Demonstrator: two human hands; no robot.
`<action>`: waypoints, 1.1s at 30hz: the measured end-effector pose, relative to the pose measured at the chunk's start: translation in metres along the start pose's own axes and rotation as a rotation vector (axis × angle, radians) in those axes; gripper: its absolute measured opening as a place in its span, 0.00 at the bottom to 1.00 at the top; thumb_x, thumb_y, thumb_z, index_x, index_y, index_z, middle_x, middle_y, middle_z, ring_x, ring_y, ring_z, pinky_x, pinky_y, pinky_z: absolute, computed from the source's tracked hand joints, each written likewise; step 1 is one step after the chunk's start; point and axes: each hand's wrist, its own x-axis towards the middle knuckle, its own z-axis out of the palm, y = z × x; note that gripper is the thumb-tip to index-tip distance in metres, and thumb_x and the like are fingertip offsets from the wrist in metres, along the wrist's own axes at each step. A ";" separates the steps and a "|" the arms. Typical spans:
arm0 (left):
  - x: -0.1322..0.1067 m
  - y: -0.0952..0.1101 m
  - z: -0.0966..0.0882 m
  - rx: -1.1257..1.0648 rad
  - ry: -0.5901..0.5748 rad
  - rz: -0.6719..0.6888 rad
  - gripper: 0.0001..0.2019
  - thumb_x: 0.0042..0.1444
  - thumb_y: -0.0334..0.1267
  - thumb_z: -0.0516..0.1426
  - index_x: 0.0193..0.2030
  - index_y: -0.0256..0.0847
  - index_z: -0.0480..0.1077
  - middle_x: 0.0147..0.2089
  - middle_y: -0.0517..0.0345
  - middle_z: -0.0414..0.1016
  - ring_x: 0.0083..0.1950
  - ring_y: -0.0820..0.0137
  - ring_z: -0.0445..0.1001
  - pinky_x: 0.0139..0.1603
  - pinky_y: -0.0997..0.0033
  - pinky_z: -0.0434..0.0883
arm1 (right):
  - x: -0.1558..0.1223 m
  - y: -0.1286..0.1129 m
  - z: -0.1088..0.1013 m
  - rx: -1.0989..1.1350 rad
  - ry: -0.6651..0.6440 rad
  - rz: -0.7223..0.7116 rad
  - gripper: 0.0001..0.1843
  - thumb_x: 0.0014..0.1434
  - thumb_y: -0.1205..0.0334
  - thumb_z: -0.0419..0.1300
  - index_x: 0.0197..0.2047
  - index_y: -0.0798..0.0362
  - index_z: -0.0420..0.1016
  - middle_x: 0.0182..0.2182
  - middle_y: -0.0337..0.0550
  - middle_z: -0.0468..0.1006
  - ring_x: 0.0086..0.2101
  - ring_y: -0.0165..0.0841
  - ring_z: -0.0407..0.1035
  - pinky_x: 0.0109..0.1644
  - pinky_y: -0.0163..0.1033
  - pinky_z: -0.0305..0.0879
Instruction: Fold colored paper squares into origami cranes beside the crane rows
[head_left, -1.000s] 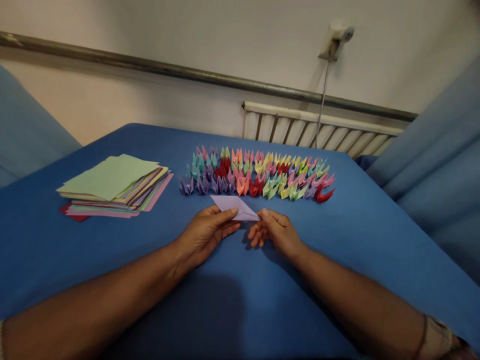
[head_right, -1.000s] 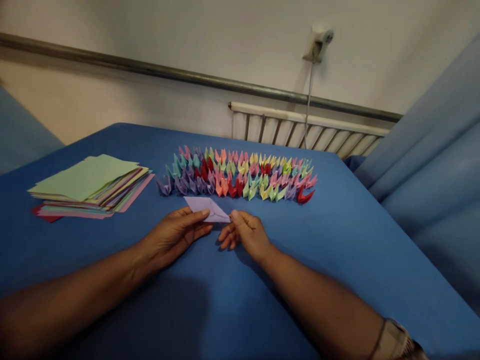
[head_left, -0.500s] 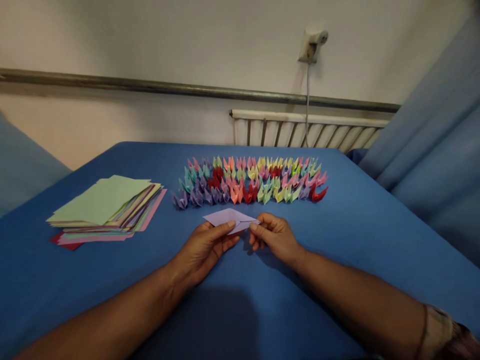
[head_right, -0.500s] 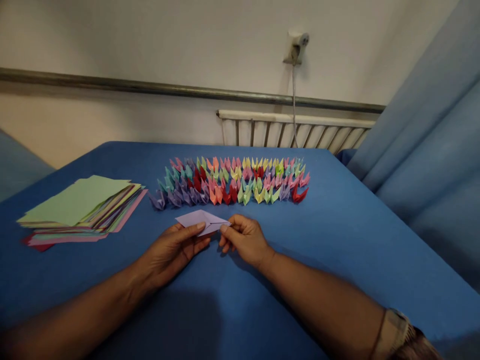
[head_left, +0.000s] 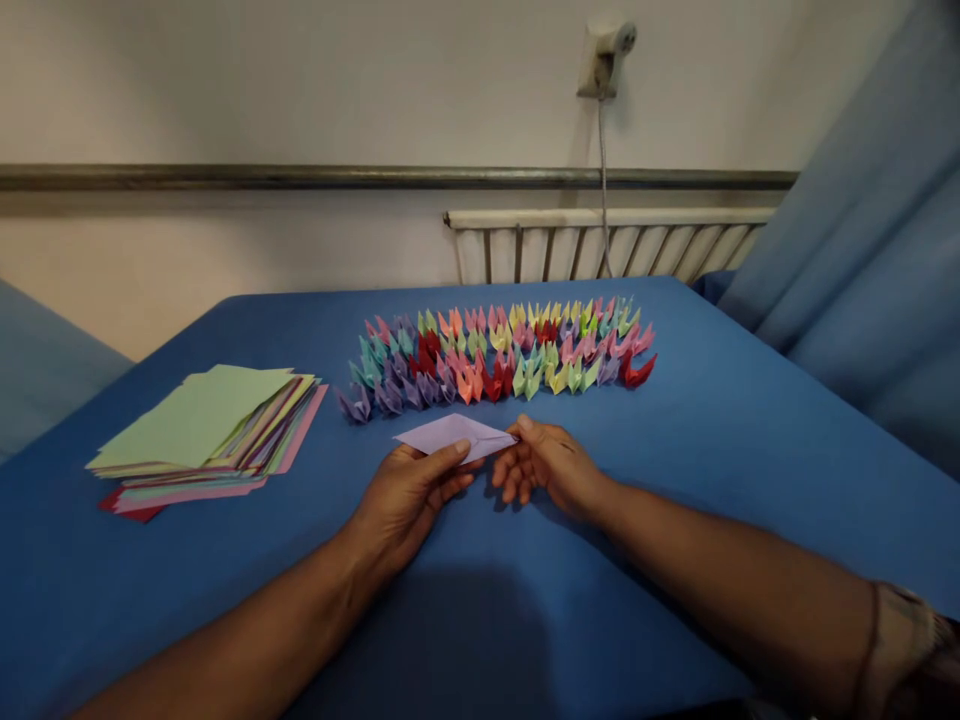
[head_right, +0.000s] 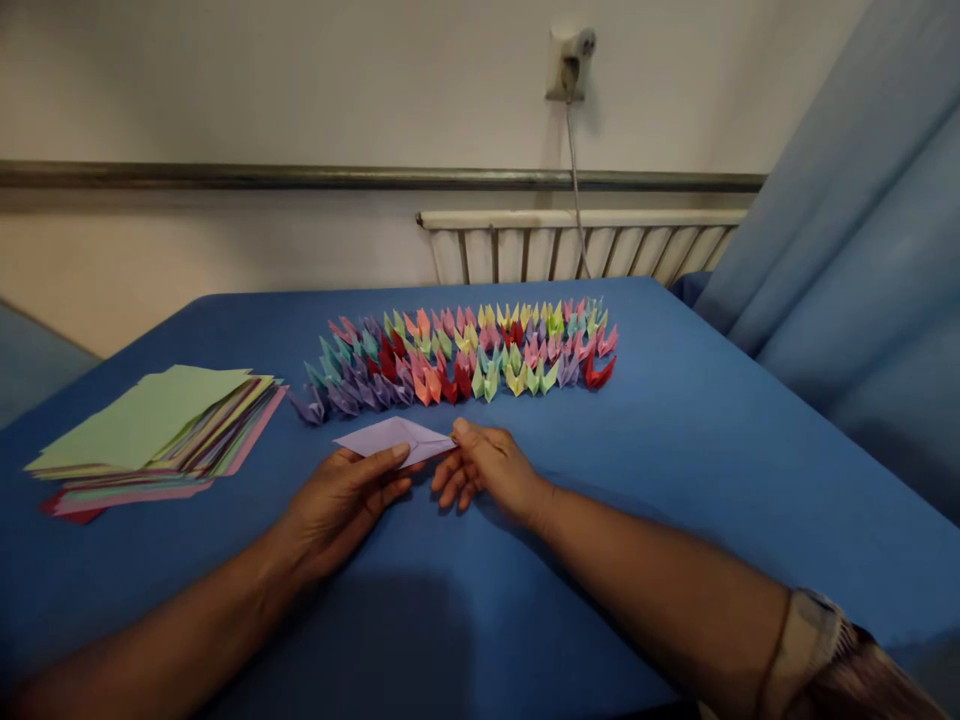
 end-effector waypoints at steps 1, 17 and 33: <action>-0.001 0.000 0.001 0.028 0.001 0.016 0.16 0.44 0.34 0.70 0.41 0.35 0.77 0.38 0.53 0.80 0.35 0.72 0.77 0.31 0.80 0.73 | 0.000 -0.001 0.000 0.004 0.006 0.021 0.32 0.56 0.31 0.52 0.35 0.56 0.71 0.22 0.41 0.78 0.19 0.29 0.72 0.19 0.30 0.61; 0.002 -0.008 0.000 0.133 -0.004 0.083 0.16 0.45 0.39 0.69 0.40 0.34 0.78 0.37 0.51 0.81 0.36 0.68 0.78 0.32 0.78 0.73 | 0.001 0.006 0.007 -0.289 0.181 -0.044 0.22 0.58 0.41 0.57 0.28 0.52 0.64 0.16 0.33 0.74 0.13 0.25 0.67 0.13 0.27 0.51; 0.006 -0.009 0.000 0.153 -0.001 0.124 0.12 0.45 0.38 0.68 0.36 0.35 0.78 0.34 0.54 0.79 0.32 0.71 0.75 0.29 0.77 0.71 | -0.009 -0.002 0.009 -0.306 0.174 -0.103 0.21 0.55 0.41 0.62 0.31 0.53 0.69 0.19 0.35 0.75 0.15 0.25 0.67 0.16 0.29 0.56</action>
